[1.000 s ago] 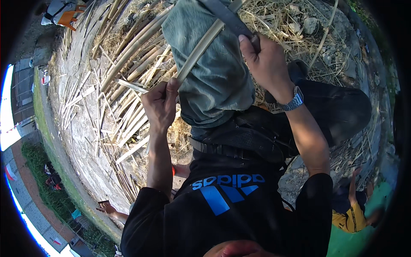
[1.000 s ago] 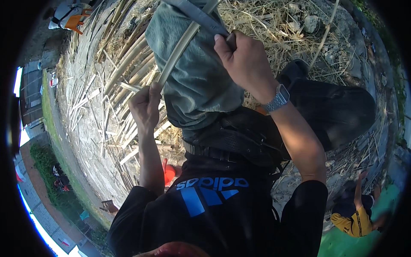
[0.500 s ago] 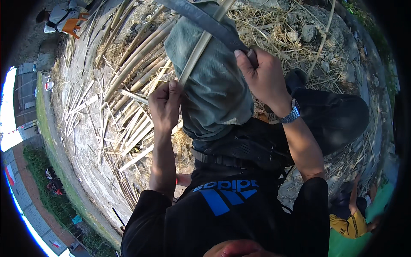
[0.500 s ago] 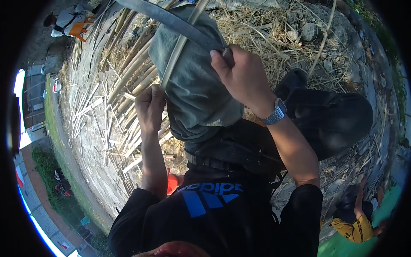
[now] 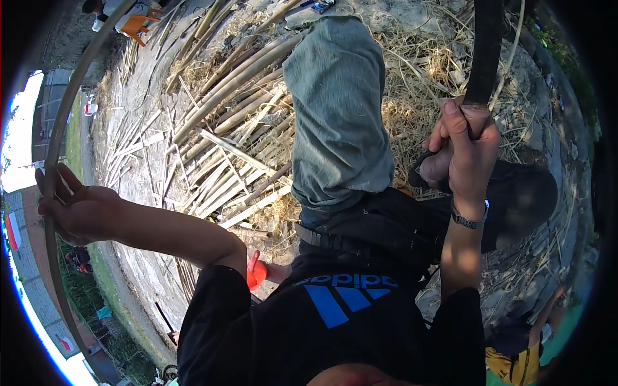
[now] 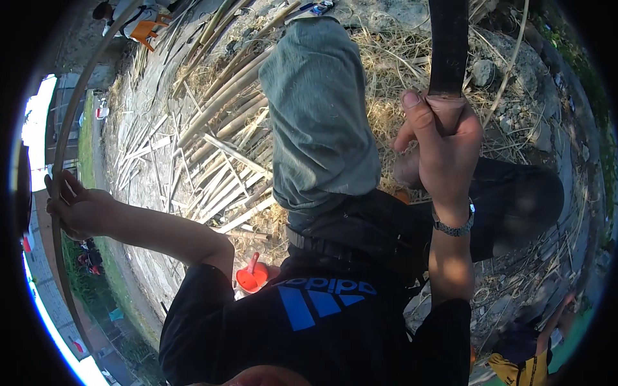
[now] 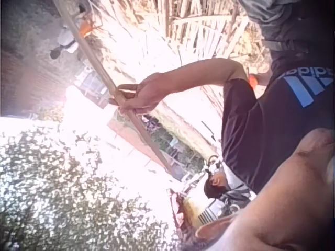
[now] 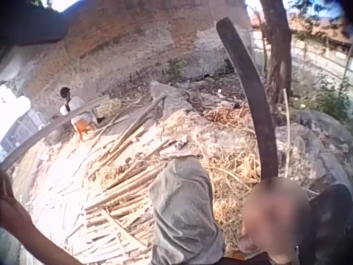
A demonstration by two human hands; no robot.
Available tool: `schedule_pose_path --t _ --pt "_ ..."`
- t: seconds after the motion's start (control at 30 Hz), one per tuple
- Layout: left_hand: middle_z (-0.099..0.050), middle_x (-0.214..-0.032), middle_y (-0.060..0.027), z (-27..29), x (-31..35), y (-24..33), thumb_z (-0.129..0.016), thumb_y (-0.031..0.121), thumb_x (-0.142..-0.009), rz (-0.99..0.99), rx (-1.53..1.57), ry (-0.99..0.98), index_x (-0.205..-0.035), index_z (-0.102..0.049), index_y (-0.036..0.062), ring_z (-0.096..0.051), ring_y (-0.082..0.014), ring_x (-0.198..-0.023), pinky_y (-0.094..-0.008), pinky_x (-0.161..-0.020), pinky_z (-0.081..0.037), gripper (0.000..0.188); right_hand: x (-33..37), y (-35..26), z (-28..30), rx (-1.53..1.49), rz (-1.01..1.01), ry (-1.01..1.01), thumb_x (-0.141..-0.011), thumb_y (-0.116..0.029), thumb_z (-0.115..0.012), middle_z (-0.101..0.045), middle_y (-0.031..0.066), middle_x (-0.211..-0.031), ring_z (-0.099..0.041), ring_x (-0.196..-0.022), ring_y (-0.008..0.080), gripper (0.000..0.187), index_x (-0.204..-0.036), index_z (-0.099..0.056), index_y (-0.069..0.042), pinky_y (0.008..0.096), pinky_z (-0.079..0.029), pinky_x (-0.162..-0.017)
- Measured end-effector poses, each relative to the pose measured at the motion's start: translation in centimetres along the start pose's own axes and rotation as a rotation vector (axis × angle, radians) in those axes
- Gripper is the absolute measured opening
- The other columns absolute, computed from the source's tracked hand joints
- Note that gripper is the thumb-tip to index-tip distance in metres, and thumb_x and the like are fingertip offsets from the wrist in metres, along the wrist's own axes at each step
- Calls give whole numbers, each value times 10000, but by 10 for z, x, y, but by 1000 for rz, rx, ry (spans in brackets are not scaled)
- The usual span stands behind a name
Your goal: The person picks up a long strip of bamboo and uses a large knife to shave the outer surface of the material while resting it on their knee.
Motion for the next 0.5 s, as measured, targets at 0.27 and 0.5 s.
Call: schedule_pose_path --t 0.27,0.5 --pt "-604 -1283 -231 -60 224 19 -520 293 -1074 882 713 -213 -1288 -551 -93 -631 -251 -1174 -368 -1064 -535 442 0 17 -42 -326 -8 -31 -944 -73 -723 -683 171 -1169 -593 -1262 259 417 -1299 -553 65 374 -611 -923" --pt "-619 -1323 -228 -54 315 62 -551 249 -1060 1438 820 -293 -1190 -567 -14 -676 -304 -1146 -405 -953 -600 295 -16 29 -39 -259 120 123 -917 16 -716 -724 129 -1025 -738 -959 223 178 -1075 -643 51 340 -607 -865"
Point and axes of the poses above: each hand's wrist, its own x-axis away from the middle knuckle, its own z-axis out of the back of the hand, y = z × x, the point moved 1 cm from there along -x, towards the middle knuckle
